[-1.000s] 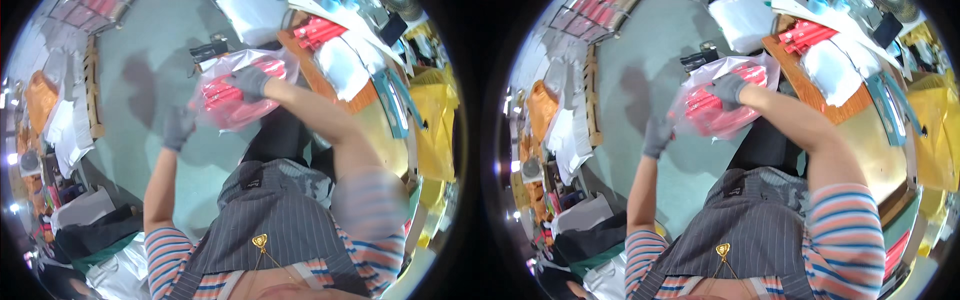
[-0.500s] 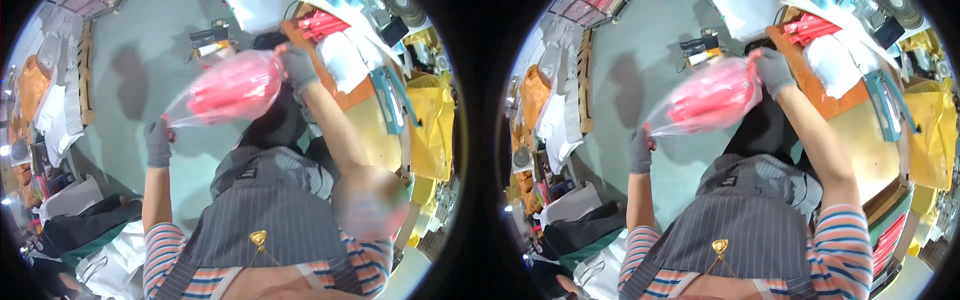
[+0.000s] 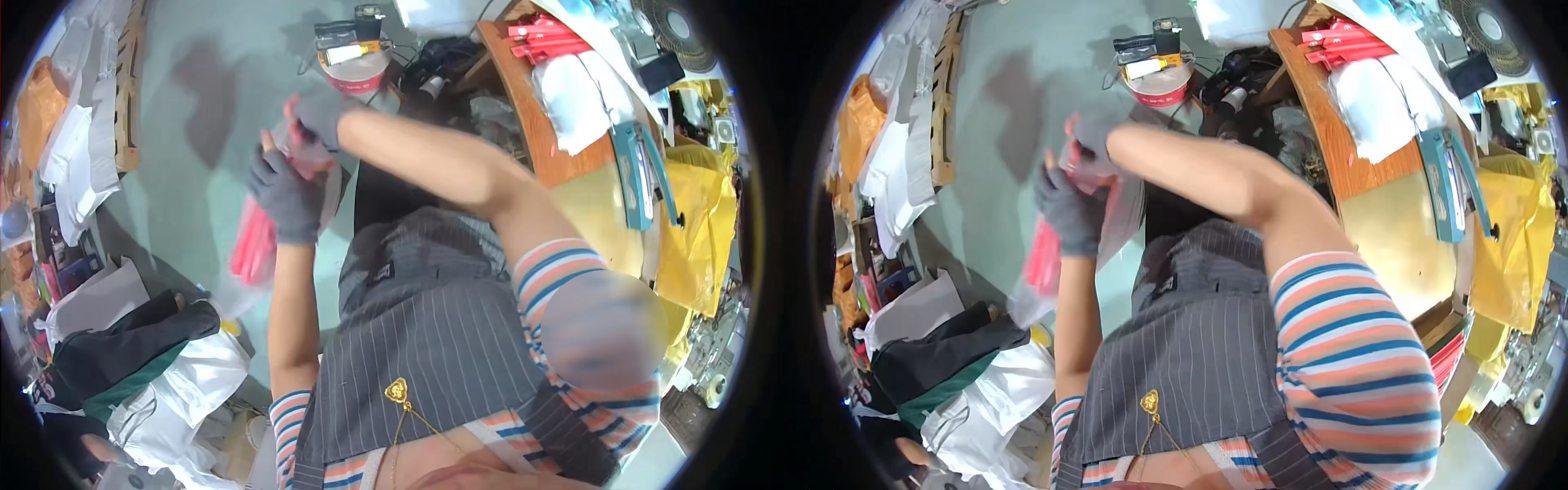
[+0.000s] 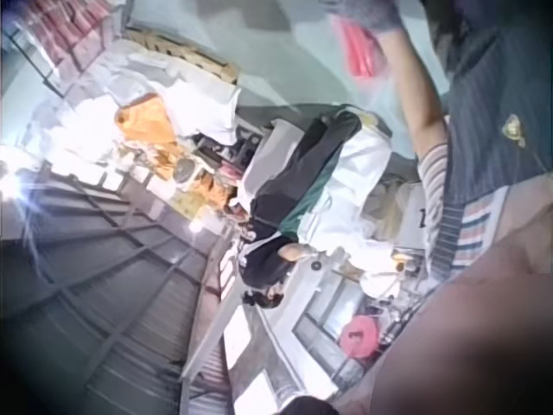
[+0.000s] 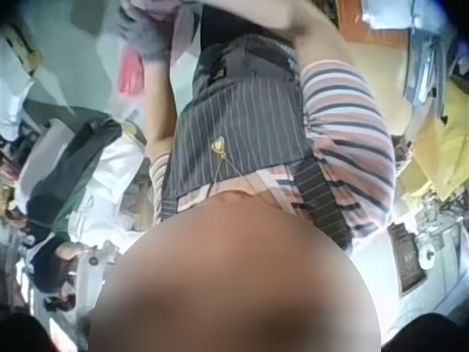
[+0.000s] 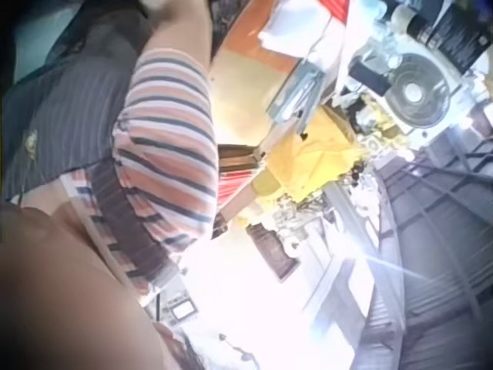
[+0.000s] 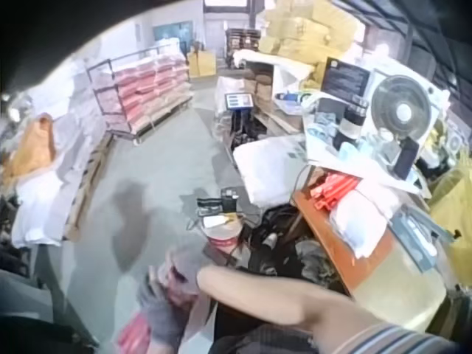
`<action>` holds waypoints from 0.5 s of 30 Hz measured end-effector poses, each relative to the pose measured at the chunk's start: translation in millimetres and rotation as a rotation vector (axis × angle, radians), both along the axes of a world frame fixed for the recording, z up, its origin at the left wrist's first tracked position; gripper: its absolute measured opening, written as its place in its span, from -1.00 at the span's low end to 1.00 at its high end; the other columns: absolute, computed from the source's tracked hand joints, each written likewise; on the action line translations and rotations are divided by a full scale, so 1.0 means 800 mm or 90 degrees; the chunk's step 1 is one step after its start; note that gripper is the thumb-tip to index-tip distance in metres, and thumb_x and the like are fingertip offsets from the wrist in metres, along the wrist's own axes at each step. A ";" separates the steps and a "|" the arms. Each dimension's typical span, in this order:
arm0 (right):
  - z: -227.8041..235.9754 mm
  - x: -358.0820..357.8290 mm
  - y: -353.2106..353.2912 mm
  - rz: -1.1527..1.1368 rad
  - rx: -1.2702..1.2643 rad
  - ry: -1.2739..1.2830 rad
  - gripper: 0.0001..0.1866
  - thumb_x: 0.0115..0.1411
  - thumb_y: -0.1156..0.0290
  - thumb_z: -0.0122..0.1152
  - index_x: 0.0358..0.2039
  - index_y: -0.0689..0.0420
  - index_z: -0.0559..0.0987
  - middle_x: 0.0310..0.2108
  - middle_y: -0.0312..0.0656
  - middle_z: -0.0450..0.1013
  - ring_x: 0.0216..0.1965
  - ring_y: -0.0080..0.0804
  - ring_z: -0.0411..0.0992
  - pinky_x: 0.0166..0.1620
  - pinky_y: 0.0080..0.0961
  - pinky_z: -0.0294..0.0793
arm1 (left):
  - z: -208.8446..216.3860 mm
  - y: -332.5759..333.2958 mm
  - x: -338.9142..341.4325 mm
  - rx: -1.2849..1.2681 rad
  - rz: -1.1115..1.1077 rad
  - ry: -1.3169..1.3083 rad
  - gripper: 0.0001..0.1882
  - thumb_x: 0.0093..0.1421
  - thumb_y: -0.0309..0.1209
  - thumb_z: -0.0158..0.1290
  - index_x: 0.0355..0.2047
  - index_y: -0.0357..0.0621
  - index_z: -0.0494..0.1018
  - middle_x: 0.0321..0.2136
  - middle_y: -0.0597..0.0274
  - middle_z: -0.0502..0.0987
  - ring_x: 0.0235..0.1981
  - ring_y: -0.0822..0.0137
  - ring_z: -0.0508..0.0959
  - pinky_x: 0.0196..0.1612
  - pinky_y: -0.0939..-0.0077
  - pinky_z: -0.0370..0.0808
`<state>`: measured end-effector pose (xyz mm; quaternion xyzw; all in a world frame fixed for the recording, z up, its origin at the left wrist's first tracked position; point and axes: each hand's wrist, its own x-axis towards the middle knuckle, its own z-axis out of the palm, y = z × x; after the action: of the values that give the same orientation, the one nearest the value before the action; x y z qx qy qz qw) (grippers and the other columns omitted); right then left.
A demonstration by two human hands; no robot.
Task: Packaging bundles of red items into plastic bags and sealing them using a heat sealing machine.
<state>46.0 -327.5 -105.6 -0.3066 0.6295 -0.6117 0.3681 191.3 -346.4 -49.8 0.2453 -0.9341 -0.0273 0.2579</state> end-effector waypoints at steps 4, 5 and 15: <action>0.049 0.010 -0.001 0.073 0.082 -0.392 -0.91 0.08 0.56 -0.04 -0.41 0.20 0.45 -0.57 -0.12 0.45 -0.61 -0.43 0.43 -0.57 -0.53 0.40 | -0.107 -0.101 0.026 0.103 0.045 -0.102 -0.54 -0.10 -0.15 0.19 -0.27 -0.21 0.43 -0.53 0.07 0.48 -0.46 0.06 0.50 -0.42 0.21 0.42; 0.048 -0.001 -0.002 0.211 0.065 -0.340 -0.88 0.09 0.52 -0.01 -0.33 0.22 0.45 -0.50 -0.14 0.46 -0.54 -0.42 0.45 -0.46 -0.54 0.43 | -0.115 -0.114 0.032 0.091 -0.010 -0.096 -0.63 -0.06 -0.18 0.16 -0.29 -0.13 0.46 -0.56 0.12 0.47 -0.50 0.07 0.50 -0.48 0.21 0.41; -0.275 -0.308 -0.128 -0.425 0.140 -0.331 -0.53 0.07 0.16 0.26 -0.07 0.11 0.40 -0.20 -0.10 0.40 -0.13 -0.27 0.37 -0.09 -0.33 0.43 | -0.145 -0.087 -0.006 0.225 -0.082 -0.080 -0.77 -0.02 -0.27 0.09 -0.51 -0.15 0.37 -0.67 0.10 0.32 -0.65 0.04 0.39 -0.61 0.22 0.35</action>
<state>-200.5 -429.7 -325.3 0.1191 0.6417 -0.6834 0.3270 186.9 -415.8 -166.2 0.2277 -0.9428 -0.1918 0.1499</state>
